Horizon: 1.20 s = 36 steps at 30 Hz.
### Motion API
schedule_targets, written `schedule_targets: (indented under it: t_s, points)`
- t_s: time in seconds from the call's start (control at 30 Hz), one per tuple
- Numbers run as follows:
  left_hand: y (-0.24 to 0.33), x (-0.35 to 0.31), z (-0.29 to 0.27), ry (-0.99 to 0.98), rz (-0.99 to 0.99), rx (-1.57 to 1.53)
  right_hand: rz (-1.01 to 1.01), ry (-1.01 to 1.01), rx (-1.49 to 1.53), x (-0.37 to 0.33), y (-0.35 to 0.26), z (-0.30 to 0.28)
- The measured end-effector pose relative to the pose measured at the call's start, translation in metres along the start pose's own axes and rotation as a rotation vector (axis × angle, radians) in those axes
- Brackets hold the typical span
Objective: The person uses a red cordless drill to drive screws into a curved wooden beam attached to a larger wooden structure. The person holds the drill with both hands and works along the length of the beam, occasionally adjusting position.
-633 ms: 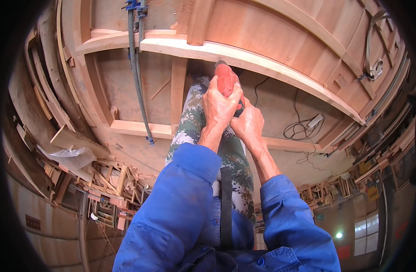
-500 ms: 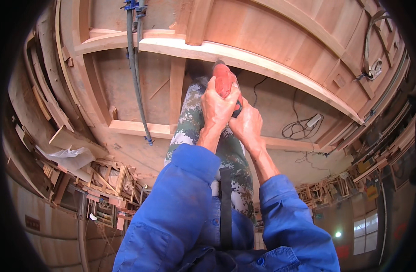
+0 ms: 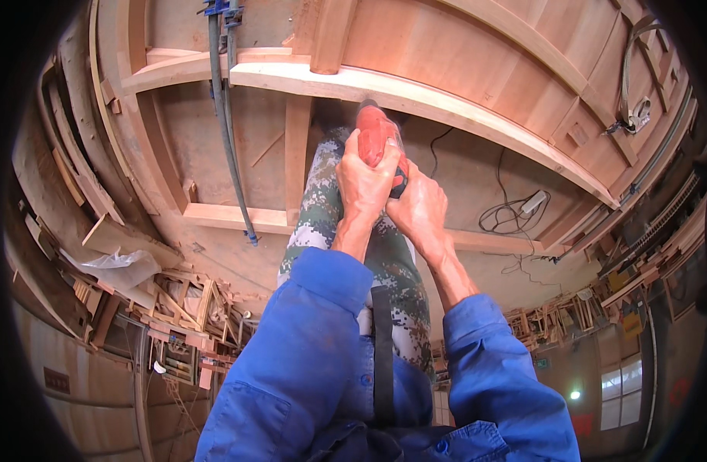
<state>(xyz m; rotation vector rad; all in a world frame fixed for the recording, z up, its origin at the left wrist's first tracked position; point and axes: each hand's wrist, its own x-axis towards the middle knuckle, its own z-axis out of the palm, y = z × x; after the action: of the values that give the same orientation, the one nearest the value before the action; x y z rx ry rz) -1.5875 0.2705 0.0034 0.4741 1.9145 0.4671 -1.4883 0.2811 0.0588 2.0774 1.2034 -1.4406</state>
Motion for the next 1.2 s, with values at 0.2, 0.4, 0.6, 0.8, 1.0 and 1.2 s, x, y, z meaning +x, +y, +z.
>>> schedule_targets:
  t_s: [0.2,0.4,0.6,0.8,1.0,1.2]
  points:
    - [0.007,0.000,0.002,-0.015,-0.049,0.019,0.022,-0.030,0.002,0.003,-0.001,-0.004]
    - [0.011,-0.001,0.001,-0.026,-0.031,0.007,0.044,-0.038,-0.006,0.005,-0.004,-0.008]
    - [0.002,0.002,0.003,-0.015,-0.042,-0.010,-0.004,-0.028,0.018,0.004,-0.005,-0.010]
    - [0.015,0.001,0.001,-0.033,-0.087,-0.087,-0.003,-0.033,-0.017,0.010,-0.004,-0.006]
    - [0.011,0.003,0.005,-0.005,-0.056,-0.073,0.017,-0.055,-0.029,0.010,-0.005,-0.011]
    - [0.009,0.000,0.007,-0.008,-0.089,-0.135,0.001,-0.066,-0.031,0.010,-0.003,-0.011]
